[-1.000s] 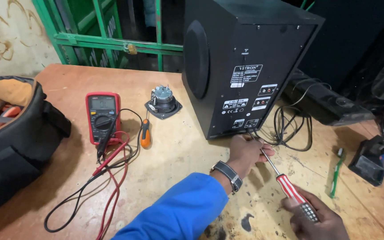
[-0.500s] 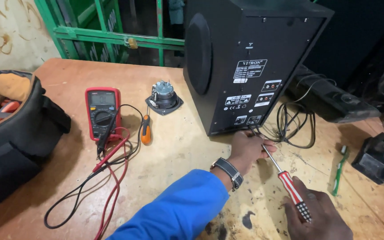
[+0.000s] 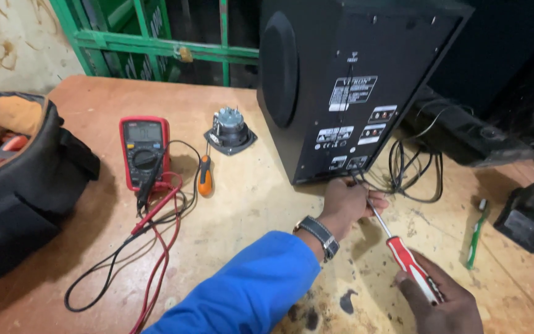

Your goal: The person uses a screwdriver to remove screws from the back panel of a black speaker. They also briefly touch a detached speaker driver component on the table. The task involves disassembly of the speaker enclosure.

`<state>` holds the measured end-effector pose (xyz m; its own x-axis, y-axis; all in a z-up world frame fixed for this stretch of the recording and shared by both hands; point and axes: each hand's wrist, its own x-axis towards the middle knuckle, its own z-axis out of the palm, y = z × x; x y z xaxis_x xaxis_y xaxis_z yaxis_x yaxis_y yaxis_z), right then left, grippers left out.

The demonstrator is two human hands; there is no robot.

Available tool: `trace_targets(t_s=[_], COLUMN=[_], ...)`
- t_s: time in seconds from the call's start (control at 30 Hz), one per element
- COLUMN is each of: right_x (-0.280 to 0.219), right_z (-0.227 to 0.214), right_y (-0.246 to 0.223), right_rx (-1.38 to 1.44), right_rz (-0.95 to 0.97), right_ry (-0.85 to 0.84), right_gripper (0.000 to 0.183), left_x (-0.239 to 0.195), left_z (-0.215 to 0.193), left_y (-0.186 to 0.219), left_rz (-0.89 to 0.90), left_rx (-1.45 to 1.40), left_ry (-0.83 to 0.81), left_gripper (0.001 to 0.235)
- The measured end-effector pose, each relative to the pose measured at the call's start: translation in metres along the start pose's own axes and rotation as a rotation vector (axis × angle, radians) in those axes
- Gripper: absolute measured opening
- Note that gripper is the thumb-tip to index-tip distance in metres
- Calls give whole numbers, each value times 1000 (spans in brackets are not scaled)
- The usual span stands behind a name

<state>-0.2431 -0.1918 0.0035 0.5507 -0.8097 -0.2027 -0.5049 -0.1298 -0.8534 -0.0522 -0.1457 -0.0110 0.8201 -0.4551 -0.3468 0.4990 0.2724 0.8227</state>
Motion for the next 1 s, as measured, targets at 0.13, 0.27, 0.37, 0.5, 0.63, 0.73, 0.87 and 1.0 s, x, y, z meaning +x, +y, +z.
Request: trace_targets(t_s=[0.13,0.27,0.37,0.5,0.63,0.73,0.87,1.0], right_x=[18,4,-11,47,-4,-27,18,-3], right_z=[3,-2,-10,-24,-2,0,-3,-1], right_y=[51,31,-6,47,-9,-15,63,32], right_rx=[-813,-659,-161,671,377,-224,-722,-492], right_rz=[-816,-982,-107,191,72,-246,-1112,-791], right_ry=[394,407,-8,-615,-220,43,453,291], right_gripper=[57,53,53,50,38,42,44,56], left_x=[11,7,11,10,22,25,27,19], left_z=[-3,-2,0,1,1,-3,-5,-7], left_y=[-8,-5,-7,-8,-12,-13,-14,-8], left_rz=[19,18,15,28,30,39,20,15], left_rx=[-7,15,25,-62,-63,-62,-101,-37], left_ry=[-49,-30,12,-9,-26,-69,-72,-51], left_gripper=[10,8,10,15,18,11,12,19])
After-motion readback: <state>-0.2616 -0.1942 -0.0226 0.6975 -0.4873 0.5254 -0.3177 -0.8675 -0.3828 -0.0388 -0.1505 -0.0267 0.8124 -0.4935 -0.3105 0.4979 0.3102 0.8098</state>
